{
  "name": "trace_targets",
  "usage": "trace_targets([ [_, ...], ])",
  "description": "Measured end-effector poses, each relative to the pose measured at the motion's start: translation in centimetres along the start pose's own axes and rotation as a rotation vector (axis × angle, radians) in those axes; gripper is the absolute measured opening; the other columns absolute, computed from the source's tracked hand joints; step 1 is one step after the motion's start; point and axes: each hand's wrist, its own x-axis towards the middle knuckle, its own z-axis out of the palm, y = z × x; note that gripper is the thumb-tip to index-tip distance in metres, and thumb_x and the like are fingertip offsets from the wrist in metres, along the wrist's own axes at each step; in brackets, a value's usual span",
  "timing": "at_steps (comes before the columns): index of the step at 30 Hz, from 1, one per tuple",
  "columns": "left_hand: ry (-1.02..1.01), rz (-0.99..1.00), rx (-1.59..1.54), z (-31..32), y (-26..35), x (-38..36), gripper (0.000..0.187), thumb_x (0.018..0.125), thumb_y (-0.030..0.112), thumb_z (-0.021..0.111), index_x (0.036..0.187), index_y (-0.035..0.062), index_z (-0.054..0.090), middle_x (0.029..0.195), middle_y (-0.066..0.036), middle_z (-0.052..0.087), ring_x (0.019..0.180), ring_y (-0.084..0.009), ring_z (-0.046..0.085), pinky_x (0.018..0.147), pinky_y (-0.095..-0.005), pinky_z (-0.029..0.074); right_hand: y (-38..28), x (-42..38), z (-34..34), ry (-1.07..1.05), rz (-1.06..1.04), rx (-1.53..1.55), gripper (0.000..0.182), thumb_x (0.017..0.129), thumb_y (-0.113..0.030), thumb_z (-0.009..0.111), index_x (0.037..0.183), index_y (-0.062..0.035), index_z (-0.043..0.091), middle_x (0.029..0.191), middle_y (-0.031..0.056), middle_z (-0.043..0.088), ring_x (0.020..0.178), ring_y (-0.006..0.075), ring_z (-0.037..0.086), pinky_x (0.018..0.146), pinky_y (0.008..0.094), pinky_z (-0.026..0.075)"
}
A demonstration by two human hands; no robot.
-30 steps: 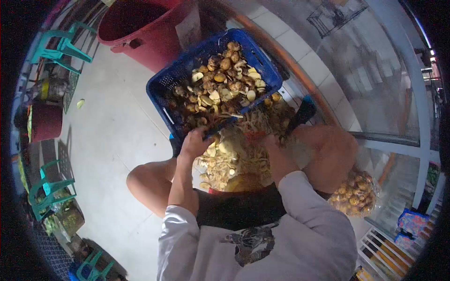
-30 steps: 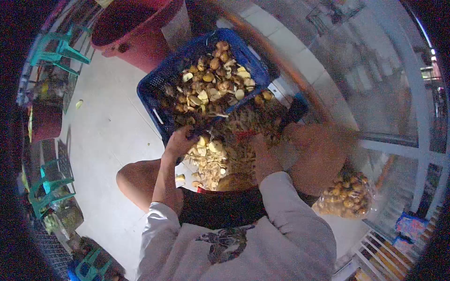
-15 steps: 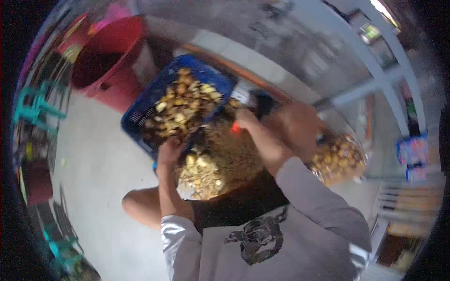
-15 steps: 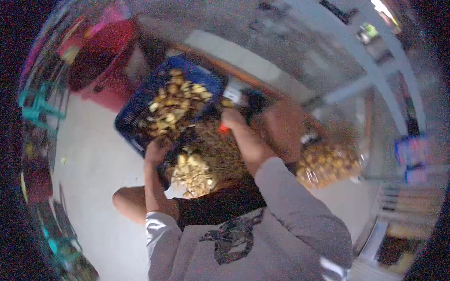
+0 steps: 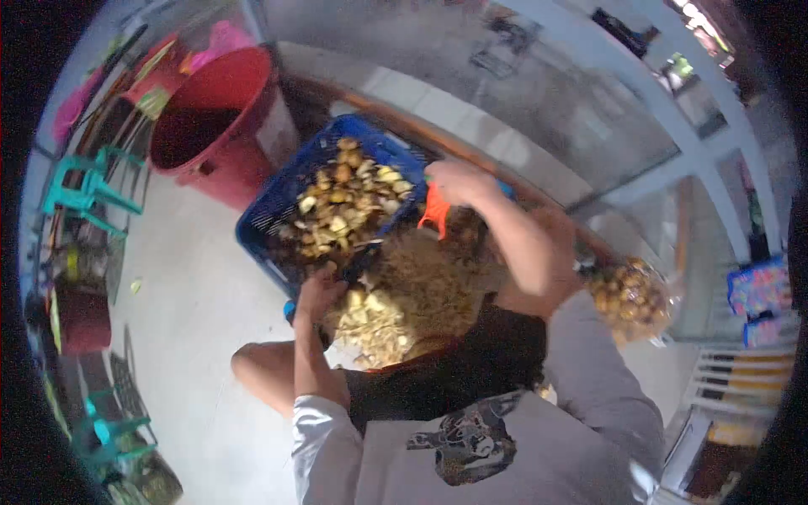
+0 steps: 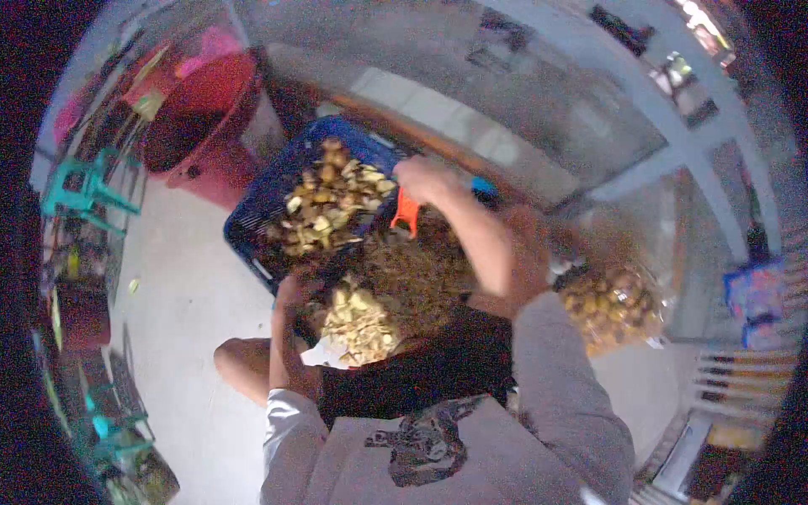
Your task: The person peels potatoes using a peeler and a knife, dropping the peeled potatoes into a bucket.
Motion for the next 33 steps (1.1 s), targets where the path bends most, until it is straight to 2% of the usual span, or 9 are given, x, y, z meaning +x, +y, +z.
trace_targets([
  [2,-0.028,-0.165,0.122,0.3,-0.2,0.8,0.054,0.079,0.029,0.074,0.123,0.0018,0.059,0.097,-0.017,0.070,0.088,-0.0249,0.068,0.074,-0.0326,0.051,0.1,0.1,-2.0,0.125,-0.158,0.009,0.034,0.074,0.000,0.060,0.107,-0.0074,0.064,0.104,0.0201,0.066,0.100,0.0366,0.063,0.084,0.0442,0.052],
  [4,0.002,-0.015,0.010,0.8,-4.2,2.6,0.053,0.079,0.031,0.074,0.121,0.0017,0.060,0.099,-0.017,0.070,0.090,-0.0264,0.068,0.074,-0.0341,0.052,-0.2,-0.7,-4.5,0.045,-0.190,0.144,0.039,0.080,0.001,0.057,0.118,0.0026,0.057,0.117,0.0250,0.060,0.113,0.0394,0.055,0.094,0.0424,0.047],
  [14,0.019,-0.201,-0.032,-1.3,-1.2,14.7,0.042,0.081,0.033,0.069,0.107,-0.0003,0.066,0.091,-0.019,0.070,0.084,-0.0274,0.068,0.071,-0.0379,0.053,-1.9,0.6,-9.0,0.191,0.098,0.212,0.046,0.069,-0.017,0.079,0.106,0.0008,0.060,0.097,0.0248,0.065,0.097,0.0407,0.061,0.083,0.0465,0.049],
  [17,0.237,0.043,0.296,-0.6,-1.0,21.1,0.035,0.084,0.031,0.068,0.105,0.0024,0.068,0.097,-0.019,0.069,0.087,-0.0301,0.068,0.075,-0.0412,0.054,-1.6,0.8,-8.9,0.140,0.070,0.125,0.051,0.070,-0.019,0.080,0.112,0.0014,0.059,0.098,0.0244,0.065,0.099,0.0401,0.061,0.084,0.0457,0.049],
  [20,0.013,-0.303,0.361,0.1,3.1,24.5,0.039,0.088,0.029,0.062,0.122,0.0077,0.061,0.124,-0.019,0.060,0.106,-0.0326,0.063,0.087,-0.0456,0.052,-1.5,1.2,-8.6,0.046,0.112,0.148,0.056,0.071,-0.018,0.079,0.119,-0.0003,0.056,0.101,0.0236,0.064,0.101,0.0401,0.061,0.086,0.0446,0.048],
  [23,0.030,-0.228,0.469,2.2,1.7,29.3,0.064,0.092,0.030,0.053,0.149,0.0162,0.027,0.155,-0.015,0.025,0.142,-0.0297,0.027,0.111,-0.0512,0.033,-1.3,1.6,-7.9,-0.007,0.104,0.121,0.056,0.074,-0.015,0.075,0.125,-0.0050,0.055,0.105,0.0221,0.064,0.102,0.0390,0.061,0.088,0.0442,0.048],
  [28,0.053,-0.406,0.415,1.4,1.3,30.8,0.070,0.089,0.042,0.058,0.148,0.0148,0.031,0.147,-0.015,0.040,0.136,-0.0262,0.038,0.108,-0.0478,0.037,-1.1,1.4,-7.2,-0.112,0.092,0.104,0.052,0.075,-0.012,0.069,0.125,-0.0075,0.056,0.100,0.0215,0.065,0.099,0.0387,0.061,0.088,0.0439,0.049],
  [31,-0.165,-0.121,0.610,-1.0,1.4,29.8,0.075,0.087,0.046,0.063,0.143,0.0040,0.038,0.118,-0.014,0.063,0.104,-0.0262,0.062,0.097,-0.0329,0.049,-1.3,1.4,-7.2,-0.105,0.093,0.071,0.052,0.074,-0.011,0.069,0.124,-0.0069,0.057,0.101,0.0214,0.065,0.099,0.0381,0.061,0.087,0.0445,0.049],
  [33,-0.191,-0.124,0.758,-0.1,0.7,30.4,0.073,0.087,0.044,0.063,0.142,0.0025,0.038,0.118,-0.015,0.063,0.103,-0.0260,0.062,0.096,-0.0342,0.050,-1.7,1.3,-6.8,-0.126,0.096,0.055,0.052,0.074,-0.012,0.070,0.124,-0.0063,0.057,0.101,0.0215,0.065,0.099,0.0379,0.061,0.088,0.0447,0.049],
])
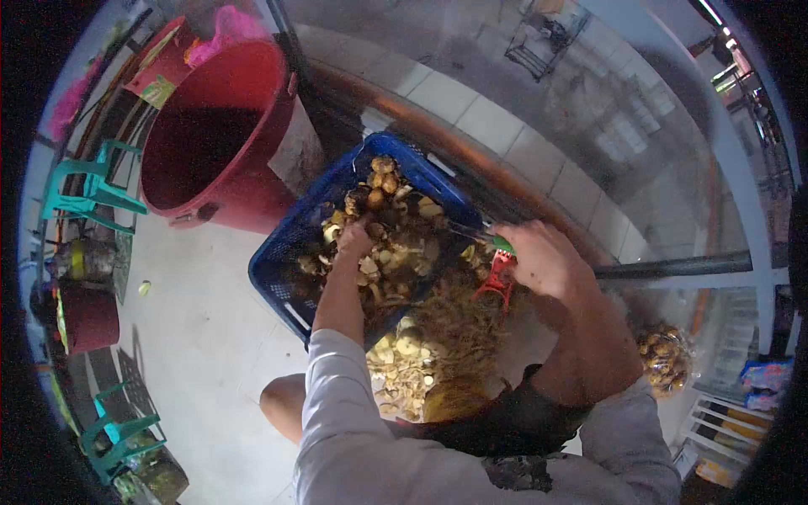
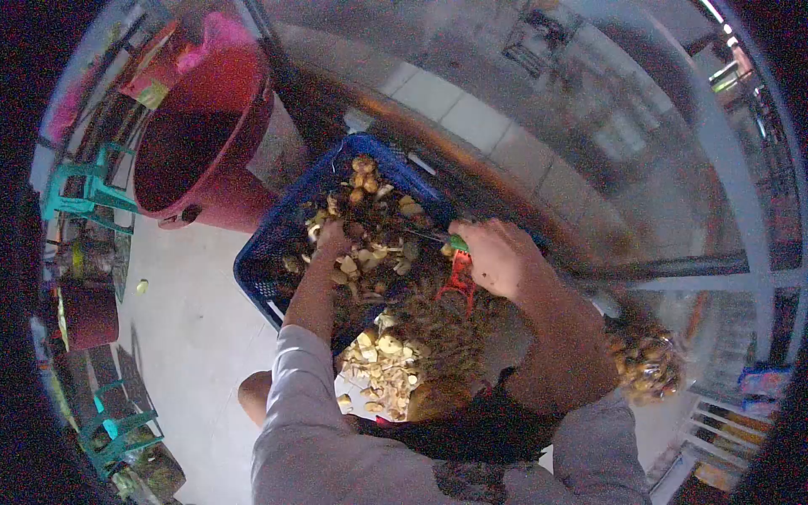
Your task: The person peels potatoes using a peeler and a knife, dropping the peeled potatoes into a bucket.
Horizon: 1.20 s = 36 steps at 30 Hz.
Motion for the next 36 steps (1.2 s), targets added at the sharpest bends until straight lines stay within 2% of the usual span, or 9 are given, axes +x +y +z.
trace_targets([
  [3,0.352,0.136,0.279,1.5,1.9,-1.7,0.062,0.087,0.035,0.066,0.134,-0.0006,0.047,0.115,-0.018,0.063,0.097,-0.0261,0.063,0.091,-0.0390,0.052,0.4,0.4,1.4,0.144,-0.177,0.057,0.041,0.073,-0.002,0.061,0.114,-0.0055,0.059,0.095,0.0218,0.066,0.092,0.0393,0.064,0.081,0.0469,0.052],
  [7,0.095,-0.044,-0.305,1.2,2.9,-2.3,0.056,0.086,0.021,0.068,0.130,-0.0045,0.046,0.111,-0.017,0.063,0.093,-0.0261,0.064,0.074,-0.0410,0.054,0.9,0.1,2.6,0.141,-0.199,0.024,0.047,0.075,-0.008,0.069,0.119,0.0016,0.058,0.100,0.0237,0.065,0.097,0.0384,0.062,0.084,0.0451,0.050],
  [9,0.214,0.395,-1.413,6.1,0.6,0.1,0.047,0.087,0.012,0.068,0.127,-0.0029,0.048,0.110,-0.014,0.064,0.093,-0.0237,0.065,0.069,-0.0369,0.054,1.0,-0.2,2.8,0.103,-0.203,0.099,0.046,0.076,-0.010,0.069,0.119,0.0034,0.057,0.096,0.0243,0.065,0.095,0.0387,0.063,0.083,0.0461,0.050],
  [10,0.320,0.483,-1.718,3.9,2.7,-4.9,0.038,0.085,0.004,0.068,0.120,-0.0026,0.053,0.110,-0.011,0.063,0.093,-0.0220,0.065,0.071,-0.0342,0.055,0.9,-0.4,2.7,0.110,-0.212,0.103,0.046,0.076,-0.010,0.069,0.119,0.0034,0.057,0.096,0.0243,0.065,0.095,0.0387,0.063,0.083,0.0461,0.050],
  [13,0.168,0.514,-2.057,-0.9,5.7,-12.7,0.040,0.085,0.000,0.065,0.123,0.0015,0.054,0.112,-0.009,0.062,0.100,-0.0195,0.062,0.087,-0.0334,0.052,-0.6,-1.5,2.3,0.096,-0.175,0.092,0.055,0.073,-0.016,0.075,0.121,0.0034,0.056,0.094,0.0249,0.065,0.093,0.0387,0.063,0.082,0.0455,0.050],
  [17,0.197,0.660,-1.982,-4.0,6.4,-19.7,0.045,0.080,-0.004,0.070,0.122,0.0002,0.054,0.113,-0.008,0.062,0.101,-0.0185,0.061,0.087,-0.0339,0.052,-3.9,-3.9,3.2,0.200,-0.270,0.066,0.059,0.070,-0.028,0.080,0.117,0.0011,0.058,0.093,0.0255,0.065,0.090,0.0394,0.065,0.079,0.0453,0.053],
  [21,0.479,0.760,-1.695,-5.6,7.6,-27.1,0.047,0.075,-0.006,0.073,0.118,-0.0030,0.055,0.109,-0.010,0.064,0.097,-0.0188,0.064,0.088,-0.0344,0.053,-6.0,-4.3,7.0,0.271,-0.334,0.020,0.060,0.071,-0.036,0.080,0.116,-0.0025,0.058,0.101,0.0266,0.062,0.091,0.0410,0.065,0.077,0.0460,0.054],
  [33,0.617,0.654,-1.539,-1.8,7.8,-32.8,0.049,0.067,-0.010,0.077,0.111,-0.0048,0.057,0.104,-0.009,0.065,0.095,-0.0169,0.063,0.086,-0.0318,0.052,-9.5,-8.1,9.1,0.267,-0.366,-0.192,0.037,0.082,-0.022,0.068,0.114,-0.0057,0.059,0.105,0.0232,0.059,0.090,0.0401,0.066,0.075,0.0473,0.055],
  [36,0.634,0.688,-1.589,-1.6,8.2,-33.2,0.047,0.068,-0.011,0.076,0.111,-0.0049,0.057,0.105,-0.010,0.065,0.095,-0.0172,0.063,0.085,-0.0322,0.052,-5.8,-3.1,9.9,0.266,-0.267,-0.125,0.034,0.081,-0.022,0.069,0.109,-0.0048,0.061,0.103,0.0234,0.061,0.091,0.0399,0.065,0.076,0.0480,0.055],
])
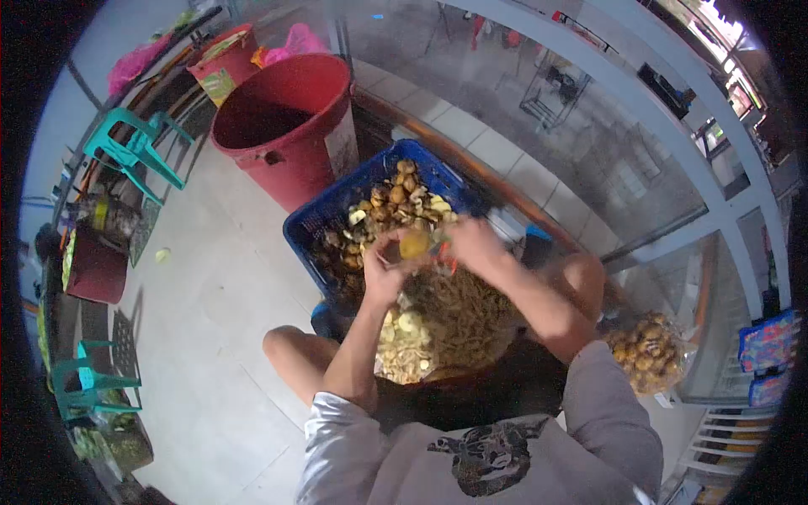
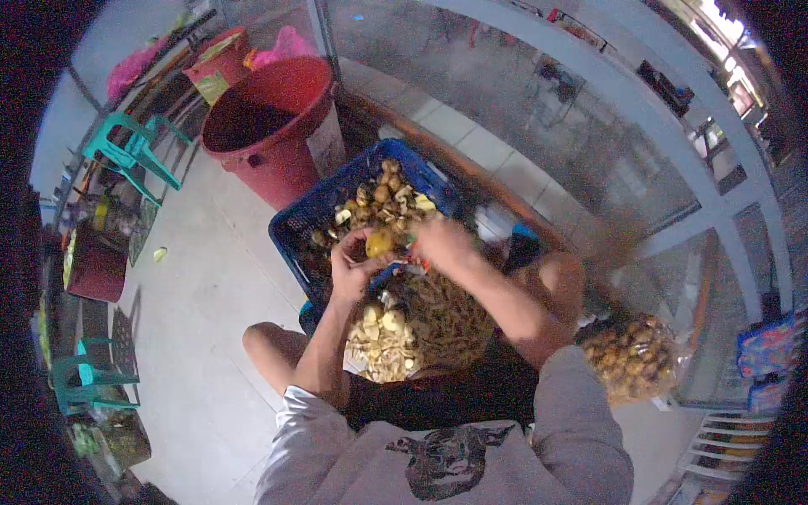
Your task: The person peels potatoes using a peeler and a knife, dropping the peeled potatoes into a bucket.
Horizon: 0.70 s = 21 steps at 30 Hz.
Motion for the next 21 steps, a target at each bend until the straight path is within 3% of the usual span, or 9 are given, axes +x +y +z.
trace_targets([
  [2,-0.038,-0.161,-0.081,-0.1,0.5,0.0,0.047,0.070,-0.009,0.075,0.113,-0.0036,0.056,0.108,-0.011,0.064,0.097,-0.0186,0.063,0.085,-0.0342,0.054,2.5,-0.1,0.3,-0.030,0.098,0.074,0.034,0.080,-0.024,0.071,0.106,-0.0040,0.062,0.102,0.0236,0.062,0.092,0.0401,0.065,0.077,0.0484,0.054],
  [7,-0.062,-0.114,-0.279,-0.6,0.3,0.6,0.050,0.076,-0.002,0.075,0.121,0.0007,0.053,0.113,-0.009,0.062,0.099,-0.0207,0.063,0.085,-0.0356,0.054,1.6,-1.1,-1.1,0.192,0.078,0.086,0.050,0.071,-0.034,0.080,0.106,-0.0025,0.063,0.093,0.0245,0.065,0.091,0.0418,0.064,0.081,0.0471,0.052],
  [9,-0.005,-0.093,-0.564,-0.8,-0.3,0.9,0.053,0.078,0.000,0.074,0.126,0.0031,0.050,0.116,-0.008,0.060,0.103,-0.0218,0.061,0.088,-0.0360,0.052,0.9,-1.1,-1.4,0.132,0.116,0.117,0.054,0.071,-0.036,0.080,0.111,-0.0033,0.063,0.096,0.0251,0.065,0.091,0.0412,0.064,0.082,0.0468,0.052],
  [11,-0.035,-0.116,-0.535,-1.3,-0.2,1.0,0.055,0.080,0.004,0.074,0.128,0.0055,0.048,0.119,-0.007,0.058,0.107,-0.0223,0.059,0.093,-0.0370,0.050,-1.0,-1.9,-3.3,-0.052,0.208,0.192,0.056,0.072,-0.037,0.080,0.115,-0.0059,0.062,0.101,0.0264,0.063,0.093,0.0420,0.064,0.081,0.0464,0.052],
  [12,-0.041,-0.129,-0.522,-1.5,-0.2,0.9,0.056,0.079,0.009,0.076,0.128,0.0072,0.049,0.119,-0.006,0.058,0.109,-0.0213,0.058,0.094,-0.0364,0.048,-0.2,-2.0,-1.2,0.146,0.007,0.192,0.055,0.074,-0.036,0.078,0.119,-0.0100,0.061,0.108,0.0264,0.061,0.093,0.0411,0.064,0.081,0.0455,0.054],
  [14,-0.052,-0.148,-0.509,-1.1,0.4,0.8,0.057,0.078,0.014,0.078,0.128,0.0090,0.049,0.119,-0.005,0.059,0.111,-0.0204,0.057,0.095,-0.0358,0.047,-1.5,-2.5,-0.6,0.135,-0.015,0.165,0.055,0.074,-0.036,0.078,0.121,-0.0116,0.061,0.111,0.0243,0.060,0.093,0.0399,0.064,0.080,0.0453,0.054],
  [16,0.044,-0.190,-0.598,-0.3,0.9,0.7,0.051,0.079,0.005,0.075,0.123,0.0060,0.051,0.116,-0.006,0.059,0.108,-0.0208,0.059,0.095,-0.0367,0.048,-3.1,-3.0,-1.3,0.052,-0.055,0.125,0.055,0.077,-0.034,0.075,0.126,-0.0141,0.057,0.119,0.0195,0.057,0.095,0.0373,0.065,0.080,0.0446,0.056],
  [19,0.006,-0.176,-0.594,0.0,-0.2,0.6,0.051,0.078,0.004,0.076,0.122,0.0061,0.052,0.115,-0.006,0.060,0.106,-0.0198,0.060,0.093,-0.0353,0.050,-3.7,-2.9,-0.6,0.130,-0.097,0.158,0.055,0.077,-0.046,0.071,0.122,-0.0154,0.061,0.117,0.0204,0.059,0.093,0.0400,0.065,0.082,0.0454,0.054],
  [21,0.023,-0.214,-0.568,0.0,-0.9,0.4,0.052,0.077,0.004,0.077,0.122,0.0059,0.053,0.115,-0.006,0.061,0.105,-0.0204,0.060,0.093,-0.0351,0.051,-3.6,-2.7,-0.2,0.151,-0.107,0.185,0.051,0.078,-0.045,0.071,0.119,-0.0168,0.062,0.111,0.0206,0.060,0.090,0.0400,0.065,0.080,0.0456,0.055],
])
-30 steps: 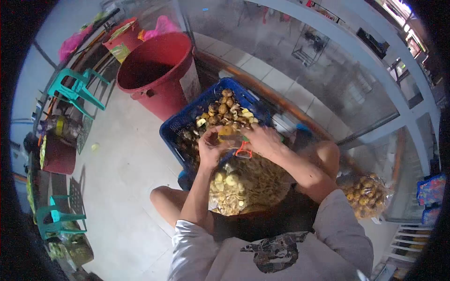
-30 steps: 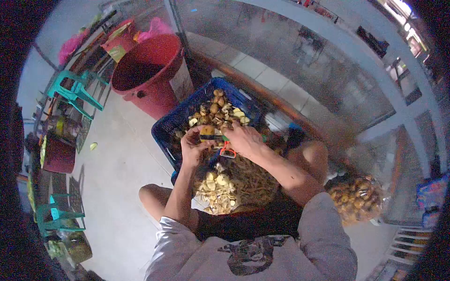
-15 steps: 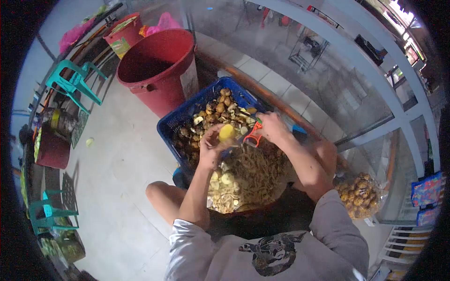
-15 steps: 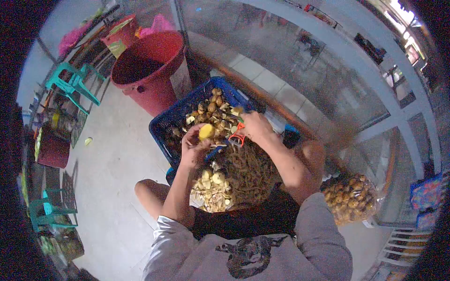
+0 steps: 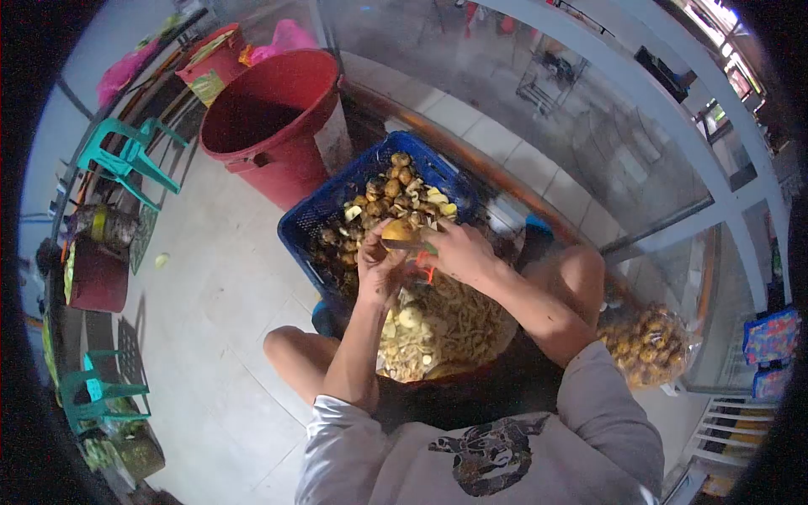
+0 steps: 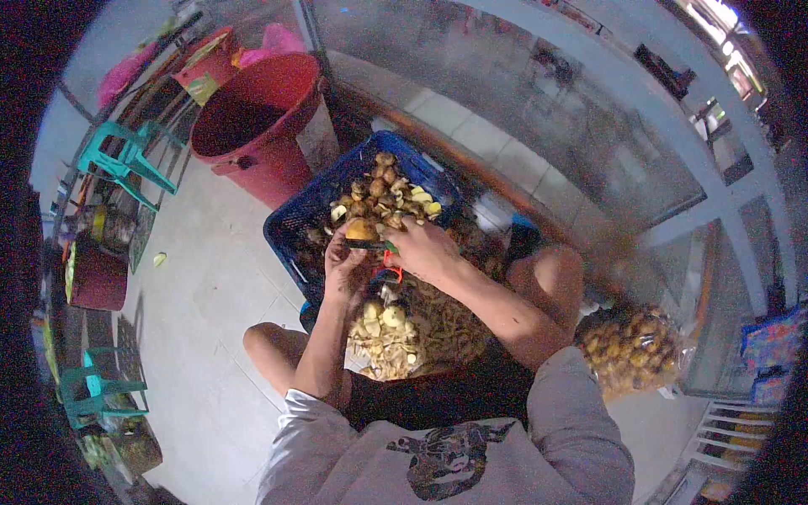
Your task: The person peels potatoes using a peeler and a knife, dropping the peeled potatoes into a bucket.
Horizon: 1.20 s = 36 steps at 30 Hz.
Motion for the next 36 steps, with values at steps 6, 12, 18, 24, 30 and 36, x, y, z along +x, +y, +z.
trace_targets([
  [6,0.008,-0.031,-0.012,0.7,0.0,-1.1,0.058,0.075,0.008,0.080,0.125,0.0035,0.052,0.117,-0.009,0.061,0.107,-0.0226,0.061,0.096,-0.0371,0.049,2.8,1.9,0.5,-0.054,0.126,-0.030,0.052,0.072,-0.041,0.078,0.100,-0.0004,0.064,0.095,0.0217,0.063,0.088,0.0388,0.065,0.073,0.0453,0.054],
  [12,-0.056,-0.010,-0.115,1.9,2.0,-0.3,0.069,0.079,0.014,0.077,0.137,-0.0016,0.043,0.127,-0.011,0.058,0.115,-0.0237,0.058,0.102,-0.0366,0.045,5.0,2.9,-0.4,-0.060,0.196,0.033,0.060,0.067,-0.038,0.084,0.103,0.0050,0.063,0.105,0.0245,0.064,0.093,0.0387,0.064,0.083,0.0441,0.052],
  [18,-0.051,-0.035,-0.012,0.7,2.0,0.2,0.068,0.080,0.012,0.075,0.138,0.0028,0.043,0.122,-0.005,0.057,0.114,-0.0193,0.056,0.104,-0.0355,0.041,6.5,3.0,-3.0,0.050,0.280,0.263,0.052,0.064,-0.034,0.088,0.085,0.0005,0.055,0.091,0.0140,0.065,0.084,0.0245,0.062,0.081,0.0384,0.050],
  [24,-0.019,-0.022,0.038,-0.2,1.2,0.6,0.056,0.079,-0.002,0.070,0.130,0.0054,0.049,0.117,-0.005,0.059,0.109,-0.0200,0.057,0.098,-0.0341,0.045,7.6,3.1,-1.9,0.130,0.151,0.613,0.049,0.065,-0.030,0.090,0.087,-0.0064,0.054,0.078,0.0004,0.057,0.077,0.0115,0.055,0.071,0.0320,0.046],
  [30,-0.007,-0.009,0.081,-0.1,1.2,0.4,0.048,0.077,-0.009,0.070,0.119,0.0026,0.050,0.114,-0.008,0.058,0.104,-0.0202,0.060,0.088,-0.0343,0.051,6.8,3.5,-1.1,0.116,0.018,0.733,0.043,0.078,-0.039,0.080,0.085,-0.0057,0.054,0.073,-0.0009,0.049,0.073,0.0093,0.046,0.066,0.0296,0.042],
  [36,-0.083,0.053,0.131,-0.4,0.5,0.5,0.049,0.077,-0.006,0.072,0.119,0.0029,0.050,0.109,-0.008,0.061,0.100,-0.0205,0.062,0.086,-0.0348,0.052,6.6,3.8,-1.0,0.173,0.205,0.596,0.051,0.092,-0.052,0.055,0.090,-0.0008,0.061,0.077,0.0158,0.063,0.075,0.0250,0.060,0.072,0.0396,0.046],
])
